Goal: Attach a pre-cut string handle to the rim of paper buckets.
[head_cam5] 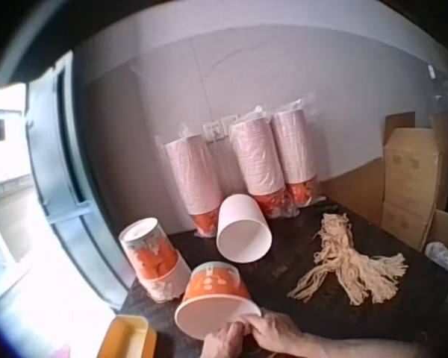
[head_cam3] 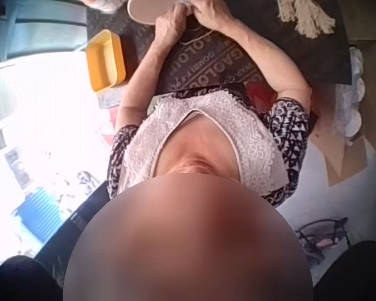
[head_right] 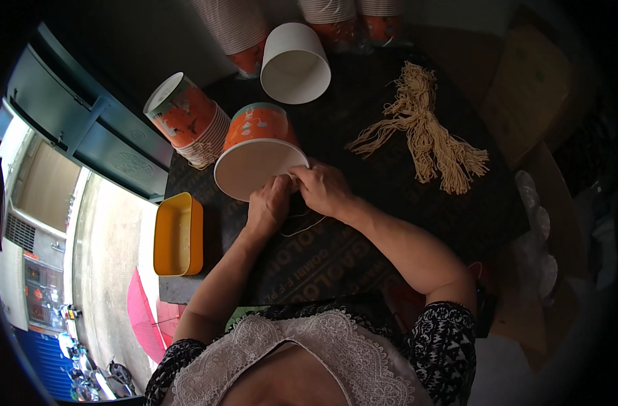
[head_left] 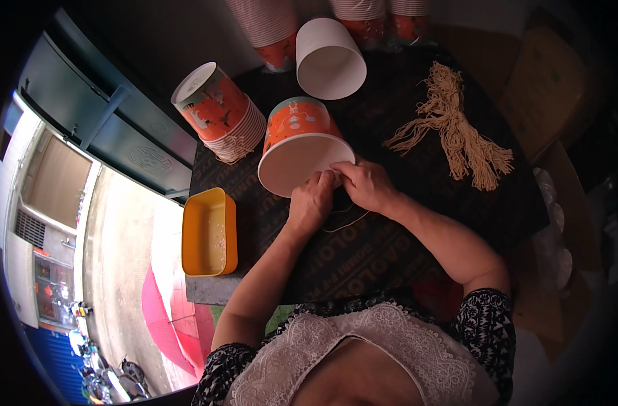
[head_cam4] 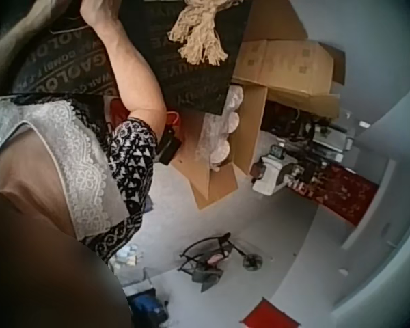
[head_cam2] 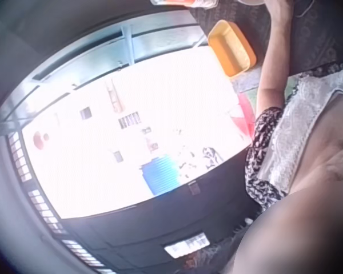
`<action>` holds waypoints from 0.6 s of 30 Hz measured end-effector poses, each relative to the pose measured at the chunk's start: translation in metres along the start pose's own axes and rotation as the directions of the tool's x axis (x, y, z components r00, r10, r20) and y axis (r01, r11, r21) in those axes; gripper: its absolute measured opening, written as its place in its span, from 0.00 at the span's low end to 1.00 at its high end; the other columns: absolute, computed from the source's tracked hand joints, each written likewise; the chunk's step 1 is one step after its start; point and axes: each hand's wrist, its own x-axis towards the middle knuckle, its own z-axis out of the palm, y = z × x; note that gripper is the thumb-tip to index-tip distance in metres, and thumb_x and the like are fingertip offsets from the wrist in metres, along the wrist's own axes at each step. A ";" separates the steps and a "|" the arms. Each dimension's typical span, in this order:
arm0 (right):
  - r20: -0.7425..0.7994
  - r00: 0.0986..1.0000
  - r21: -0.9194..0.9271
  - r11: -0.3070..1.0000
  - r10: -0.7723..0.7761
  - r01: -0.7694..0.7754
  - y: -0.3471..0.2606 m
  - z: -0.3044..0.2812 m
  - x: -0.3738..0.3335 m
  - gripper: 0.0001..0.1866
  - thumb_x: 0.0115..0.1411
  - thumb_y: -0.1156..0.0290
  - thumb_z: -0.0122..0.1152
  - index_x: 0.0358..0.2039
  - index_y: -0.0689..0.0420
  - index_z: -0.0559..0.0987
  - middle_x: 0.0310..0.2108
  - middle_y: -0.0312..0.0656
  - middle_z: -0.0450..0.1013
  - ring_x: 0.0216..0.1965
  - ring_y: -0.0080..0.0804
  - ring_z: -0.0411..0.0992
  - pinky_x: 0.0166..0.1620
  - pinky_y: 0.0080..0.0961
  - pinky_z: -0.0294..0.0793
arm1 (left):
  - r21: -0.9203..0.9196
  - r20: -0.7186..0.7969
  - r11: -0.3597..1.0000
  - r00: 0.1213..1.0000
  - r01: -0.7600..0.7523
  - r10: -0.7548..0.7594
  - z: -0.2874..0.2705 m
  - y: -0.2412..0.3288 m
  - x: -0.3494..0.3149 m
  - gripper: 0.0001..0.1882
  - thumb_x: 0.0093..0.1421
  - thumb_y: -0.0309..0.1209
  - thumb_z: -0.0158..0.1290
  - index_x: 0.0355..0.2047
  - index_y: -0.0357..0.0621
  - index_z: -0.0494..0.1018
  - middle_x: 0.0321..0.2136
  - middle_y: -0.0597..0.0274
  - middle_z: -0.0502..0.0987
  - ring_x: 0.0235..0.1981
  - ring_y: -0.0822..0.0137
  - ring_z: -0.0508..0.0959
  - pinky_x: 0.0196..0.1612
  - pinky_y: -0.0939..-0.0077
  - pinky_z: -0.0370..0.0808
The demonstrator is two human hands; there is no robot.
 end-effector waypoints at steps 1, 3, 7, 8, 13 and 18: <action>0.022 1.000 0.004 1.000 0.005 -0.005 0.001 -0.001 0.000 0.12 0.53 0.78 0.55 0.39 0.61 0.78 0.34 0.54 0.75 0.35 0.51 0.76 0.38 0.40 0.76 | 0.000 0.000 1.000 1.000 0.005 -0.005 -0.001 0.001 0.000 0.11 0.53 0.22 0.49 0.39 0.39 0.67 0.28 0.51 0.74 0.23 0.50 0.77 0.23 0.60 0.75; 0.043 0.999 0.007 1.000 0.010 -0.010 0.002 -0.002 0.001 0.12 0.53 0.78 0.54 0.38 0.60 0.78 0.34 0.54 0.76 0.36 0.52 0.76 0.38 0.40 0.76 | 0.001 -0.001 1.000 1.000 0.009 -0.009 -0.001 0.002 0.000 0.11 0.53 0.22 0.49 0.39 0.39 0.67 0.28 0.51 0.74 0.24 0.50 0.77 0.23 0.60 0.75; 0.056 0.998 0.030 0.999 -0.012 0.010 0.003 -0.003 0.001 0.11 0.53 0.77 0.53 0.38 0.59 0.78 0.33 0.54 0.76 0.35 0.52 0.75 0.38 0.41 0.76 | 0.002 -0.007 1.000 1.000 0.005 -0.005 0.000 0.001 0.000 0.11 0.54 0.23 0.49 0.39 0.39 0.68 0.29 0.51 0.74 0.24 0.51 0.77 0.23 0.61 0.75; 0.068 0.998 0.019 1.000 -0.009 0.008 0.003 -0.003 0.001 0.11 0.53 0.77 0.53 0.38 0.59 0.78 0.33 0.54 0.76 0.35 0.52 0.75 0.38 0.41 0.76 | 0.000 -0.015 1.000 1.000 0.001 -0.001 0.000 0.001 0.001 0.11 0.54 0.23 0.49 0.39 0.39 0.68 0.29 0.51 0.74 0.24 0.51 0.77 0.23 0.61 0.75; 0.066 0.998 0.051 0.999 -0.014 0.010 0.002 -0.003 0.001 0.09 0.53 0.77 0.53 0.36 0.59 0.78 0.33 0.54 0.75 0.35 0.52 0.75 0.37 0.42 0.76 | -0.002 -0.018 1.000 1.000 -0.008 0.008 0.001 0.001 0.001 0.11 0.54 0.23 0.48 0.39 0.39 0.67 0.29 0.51 0.74 0.24 0.51 0.77 0.23 0.61 0.75; 0.048 0.998 0.065 0.997 -0.039 0.035 0.001 -0.003 0.002 0.09 0.53 0.78 0.53 0.35 0.59 0.77 0.33 0.54 0.75 0.34 0.53 0.75 0.36 0.42 0.76 | -0.018 -0.016 1.000 1.000 -0.002 0.002 0.002 0.000 -0.001 0.10 0.55 0.23 0.48 0.38 0.38 0.67 0.29 0.51 0.73 0.24 0.50 0.77 0.23 0.61 0.75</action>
